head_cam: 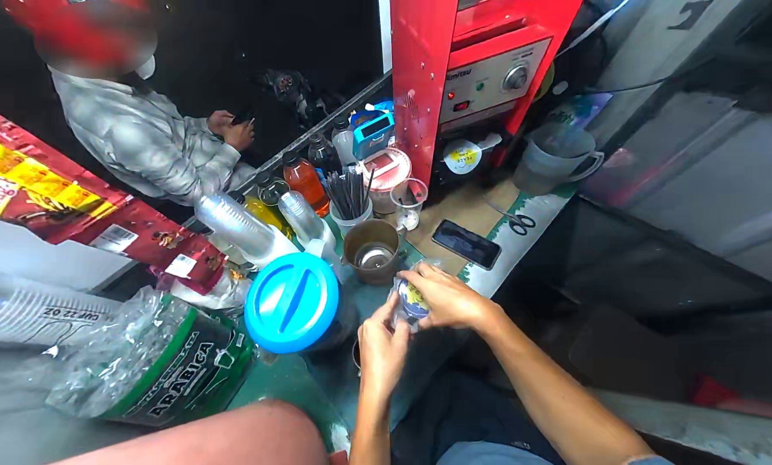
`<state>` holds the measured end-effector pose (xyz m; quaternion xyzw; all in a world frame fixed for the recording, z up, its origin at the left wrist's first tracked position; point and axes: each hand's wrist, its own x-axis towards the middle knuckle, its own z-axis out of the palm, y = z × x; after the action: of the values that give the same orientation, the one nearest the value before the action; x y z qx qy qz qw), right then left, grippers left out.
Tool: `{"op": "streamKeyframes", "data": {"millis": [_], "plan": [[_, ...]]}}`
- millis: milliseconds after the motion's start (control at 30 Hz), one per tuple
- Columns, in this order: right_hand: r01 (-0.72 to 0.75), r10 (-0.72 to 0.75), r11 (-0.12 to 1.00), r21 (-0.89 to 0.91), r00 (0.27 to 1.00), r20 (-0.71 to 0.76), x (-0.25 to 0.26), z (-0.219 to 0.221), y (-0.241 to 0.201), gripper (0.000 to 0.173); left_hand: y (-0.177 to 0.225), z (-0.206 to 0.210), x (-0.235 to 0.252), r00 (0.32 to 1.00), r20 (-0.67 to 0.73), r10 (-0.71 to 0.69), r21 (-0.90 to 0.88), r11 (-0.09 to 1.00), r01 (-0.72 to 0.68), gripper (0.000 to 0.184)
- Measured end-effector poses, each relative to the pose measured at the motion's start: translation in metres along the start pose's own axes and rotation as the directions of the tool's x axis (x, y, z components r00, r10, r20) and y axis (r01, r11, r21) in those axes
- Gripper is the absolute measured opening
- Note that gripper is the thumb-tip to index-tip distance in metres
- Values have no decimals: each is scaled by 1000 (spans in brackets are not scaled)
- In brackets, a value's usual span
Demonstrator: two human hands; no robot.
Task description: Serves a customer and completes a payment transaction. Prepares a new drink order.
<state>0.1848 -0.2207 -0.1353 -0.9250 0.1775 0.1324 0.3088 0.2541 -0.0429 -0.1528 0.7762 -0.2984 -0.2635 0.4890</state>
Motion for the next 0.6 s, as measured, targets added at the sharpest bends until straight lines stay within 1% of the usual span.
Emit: {"op": "streamKeyframes", "data": {"millis": [33,67,100,133,167,200,233,267,300,333,367,400,467,500,533,567,600], "plan": [[22,-24,999,31,999,42,2,-16,-2,93,1,1,-2,1000,-19,-6,2,1000,6,47],[42,-43,996,82,999,12,4,-35,-3,79,2,2,-3,999,-31,-13,-9,1000,12,47],[48,-38,990,133,996,-79,11,-53,-3,64,3,1,-4,999,-40,-17,-21,1000,16,46],[51,-11,984,171,974,-226,26,-68,-3,55,3,1,-4,999,-49,-13,-31,999,12,46],[51,31,978,201,923,-383,49,-82,-2,52,3,1,-5,998,-56,-13,-41,999,10,46],[31,91,971,235,867,-490,79,-96,-2,53,2,1,-5,998,-63,-13,-52,999,10,46],[2,144,965,262,830,-538,110,-106,-2,58,3,1,-6,997,-70,-15,-65,998,11,46],[-25,183,957,290,827,-532,139,-112,-3,65,3,1,-6,997,-76,-18,-74,997,12,46],[-37,199,952,305,830,-521,165,-114,-3,65,4,1,-7,996,-82,-20,-80,997,14,45],[-26,190,954,299,823,-535,189,-110,-2,55,4,1,-7,996,-88,-21,-83,996,14,45],[2,163,961,277,806,-569,207,-106,0,39,4,1,-8,995,-97,-19,-88,996,11,44],[27,129,969,246,793,-595,215,-103,-1,27,4,1,-8,994,-106,-19,-93,996,9,43],[92,46,978,185,775,-631,201,-110,-11,21,1,1,-9,992,-124,-22,-103,995,10,41],[148,-12,977,154,757,-653,181,-118,-19,20,0,1,-9,991,-133,-25,-106,994,11,40],[219,-79,968,120,725,-685,152,-127,-27,20,0,1,-9,990,-139,-29,-113,993,13,38],[307,-156,948,78,668,-728,115,-136,-34,20,0,1,-9,989,-143,-33,-126,992,15,36],[395,-228,918,32,593,-772,72,-141,-39,18,0,0,-9,989,-146,-39,-136,991,19,34]]}}
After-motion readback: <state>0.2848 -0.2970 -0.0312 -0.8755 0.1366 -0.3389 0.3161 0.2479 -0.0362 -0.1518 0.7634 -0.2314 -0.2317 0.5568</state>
